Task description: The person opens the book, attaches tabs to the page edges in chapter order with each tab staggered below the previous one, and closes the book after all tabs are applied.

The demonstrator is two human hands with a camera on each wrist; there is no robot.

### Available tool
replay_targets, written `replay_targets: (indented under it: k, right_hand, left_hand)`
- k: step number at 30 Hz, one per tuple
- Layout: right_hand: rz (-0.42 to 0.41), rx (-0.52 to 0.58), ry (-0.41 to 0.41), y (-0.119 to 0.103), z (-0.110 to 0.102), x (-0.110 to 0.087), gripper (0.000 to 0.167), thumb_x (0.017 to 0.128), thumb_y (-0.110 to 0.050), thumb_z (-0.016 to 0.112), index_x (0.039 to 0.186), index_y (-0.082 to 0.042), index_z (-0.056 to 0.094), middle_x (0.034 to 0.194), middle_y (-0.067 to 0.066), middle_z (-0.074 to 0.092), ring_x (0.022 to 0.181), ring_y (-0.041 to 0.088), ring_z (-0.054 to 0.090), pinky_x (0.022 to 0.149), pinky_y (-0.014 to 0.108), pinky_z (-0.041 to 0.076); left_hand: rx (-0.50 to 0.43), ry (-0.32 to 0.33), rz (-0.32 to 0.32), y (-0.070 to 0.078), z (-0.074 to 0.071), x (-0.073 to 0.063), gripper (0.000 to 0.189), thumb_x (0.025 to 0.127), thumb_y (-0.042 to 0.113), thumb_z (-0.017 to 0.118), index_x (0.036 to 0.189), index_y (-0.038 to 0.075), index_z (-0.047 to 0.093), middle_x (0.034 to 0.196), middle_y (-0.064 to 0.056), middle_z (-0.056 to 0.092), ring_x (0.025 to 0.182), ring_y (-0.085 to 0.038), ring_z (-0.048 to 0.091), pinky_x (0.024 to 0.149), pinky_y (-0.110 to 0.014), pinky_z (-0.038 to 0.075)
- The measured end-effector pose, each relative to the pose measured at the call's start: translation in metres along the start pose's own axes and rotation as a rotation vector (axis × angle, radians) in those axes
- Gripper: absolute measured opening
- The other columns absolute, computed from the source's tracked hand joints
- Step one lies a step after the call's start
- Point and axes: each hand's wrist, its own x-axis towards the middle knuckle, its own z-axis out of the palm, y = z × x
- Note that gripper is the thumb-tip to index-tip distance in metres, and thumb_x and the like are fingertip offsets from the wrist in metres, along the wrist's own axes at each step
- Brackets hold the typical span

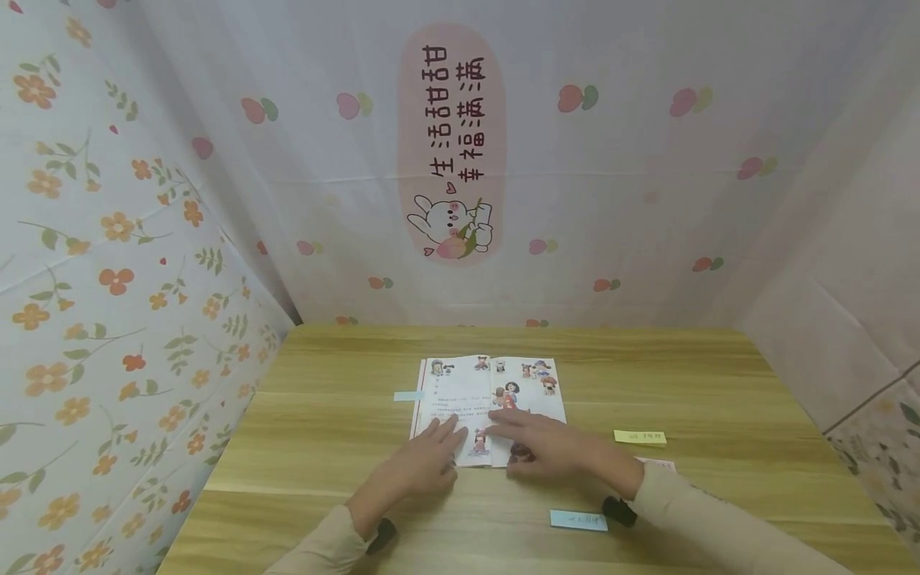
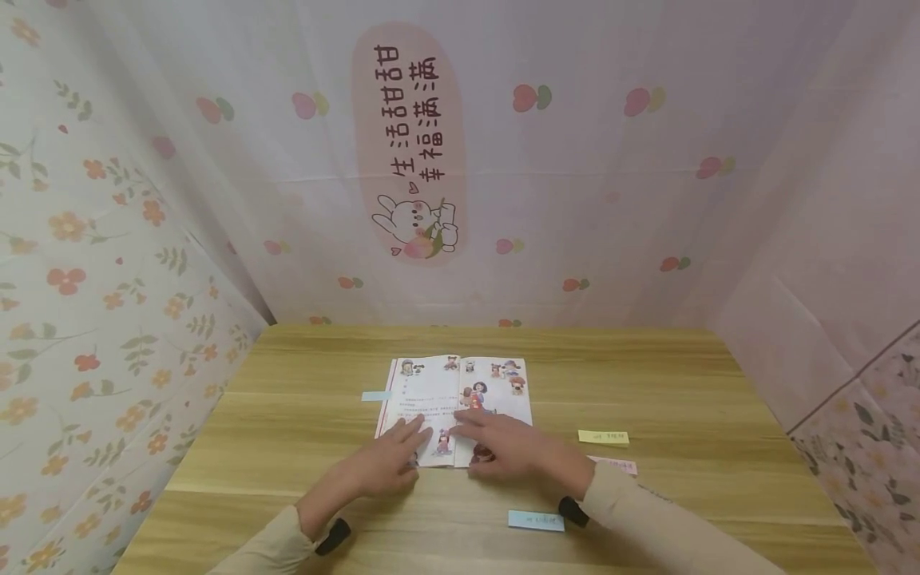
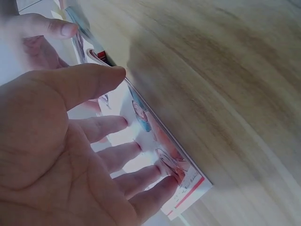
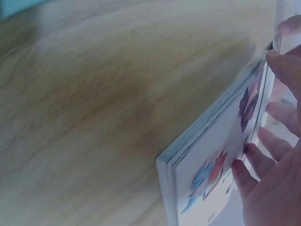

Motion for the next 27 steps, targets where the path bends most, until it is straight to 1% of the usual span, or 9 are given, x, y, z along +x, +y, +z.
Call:
replay_targets:
  k: [4,7,11,13,15,17,19,23,27]
  right_hand:
    - [0.014,0.003,0.015,0.004,-0.003,-0.004,0.063,0.094,-0.036,0.071,0.149,-0.012,0.052,0.159,0.009,0.037,0.144,0.029,0.037,0.115,0.046,0.034]
    - [0.007,-0.006,0.024,0.007,-0.005,-0.008,0.061,0.094,-0.034,0.072,0.146,-0.008,0.054,0.158,0.012,0.039,0.144,0.03,0.036,0.116,0.046,0.032]
    - [0.007,-0.004,0.02,0.009,-0.007,-0.012,0.061,0.094,-0.034,0.072,0.146,-0.008,0.054,0.159,0.012,0.038,0.145,0.031,0.034,0.117,0.047,0.029]
    - [0.006,0.0,0.018,0.009,-0.007,-0.012,0.06,0.095,-0.034,0.072,0.146,-0.008,0.054,0.158,0.012,0.038,0.145,0.032,0.034,0.117,0.047,0.029]
    - [0.006,-0.002,0.019,0.009,-0.008,-0.012,0.059,0.095,-0.034,0.072,0.145,-0.008,0.055,0.158,0.012,0.039,0.145,0.031,0.034,0.117,0.047,0.029]
    - [0.008,0.0,0.02,0.009,-0.008,-0.012,0.058,0.095,-0.034,0.071,0.145,-0.008,0.055,0.158,0.012,0.04,0.145,0.031,0.035,0.117,0.047,0.03]
    - [0.007,0.002,0.022,0.009,-0.008,-0.011,0.057,0.095,-0.033,0.071,0.144,-0.008,0.056,0.157,0.012,0.041,0.144,0.031,0.036,0.116,0.047,0.03]
    - [0.004,-0.002,0.021,0.009,-0.008,-0.011,0.056,0.095,-0.033,0.071,0.144,-0.008,0.056,0.157,0.012,0.04,0.144,0.031,0.036,0.116,0.047,0.031]
    - [0.001,0.001,0.018,0.01,-0.008,-0.01,0.056,0.095,-0.034,0.071,0.144,-0.009,0.056,0.158,0.013,0.039,0.145,0.032,0.035,0.116,0.048,0.031]
  left_hand:
    - [0.01,0.044,0.014,0.003,-0.001,0.003,0.058,0.094,0.019,0.063,0.147,0.001,0.049,0.156,-0.022,0.037,0.142,-0.042,0.035,0.116,-0.052,0.03]
    - [0.027,0.101,0.035,0.005,0.001,0.008,0.048,0.093,0.02,0.064,0.135,-0.001,0.054,0.152,-0.023,0.042,0.141,-0.04,0.038,0.116,-0.05,0.03]
    - [0.059,0.138,0.051,0.009,0.003,0.015,0.046,0.095,0.023,0.065,0.13,-0.004,0.053,0.152,-0.023,0.042,0.142,-0.037,0.038,0.118,-0.046,0.028]
    - [0.07,0.138,0.055,0.011,0.002,0.018,0.051,0.096,0.024,0.065,0.135,-0.006,0.051,0.154,-0.022,0.04,0.143,-0.035,0.036,0.119,-0.045,0.026]
    - [0.067,0.133,0.051,0.014,0.001,0.021,0.055,0.097,0.024,0.064,0.14,-0.006,0.049,0.157,-0.021,0.037,0.143,-0.037,0.036,0.118,-0.046,0.028]
    - [0.063,0.126,0.039,0.016,0.001,0.026,0.055,0.1,0.025,0.06,0.146,-0.003,0.047,0.159,-0.018,0.035,0.143,-0.039,0.034,0.115,-0.05,0.033]
    - [0.062,0.11,0.014,0.018,0.002,0.032,0.057,0.103,0.027,0.054,0.152,0.001,0.042,0.163,-0.014,0.03,0.145,-0.042,0.03,0.112,-0.054,0.035]
    - [0.086,0.078,-0.039,0.019,0.007,0.048,0.058,0.107,0.032,0.043,0.159,0.007,0.033,0.167,-0.009,0.02,0.148,-0.043,0.021,0.111,-0.061,0.034]
    - [0.168,0.052,-0.074,0.02,0.005,0.066,0.061,0.108,0.038,0.04,0.161,0.01,0.029,0.168,-0.008,0.015,0.149,-0.042,0.017,0.114,-0.061,0.029]
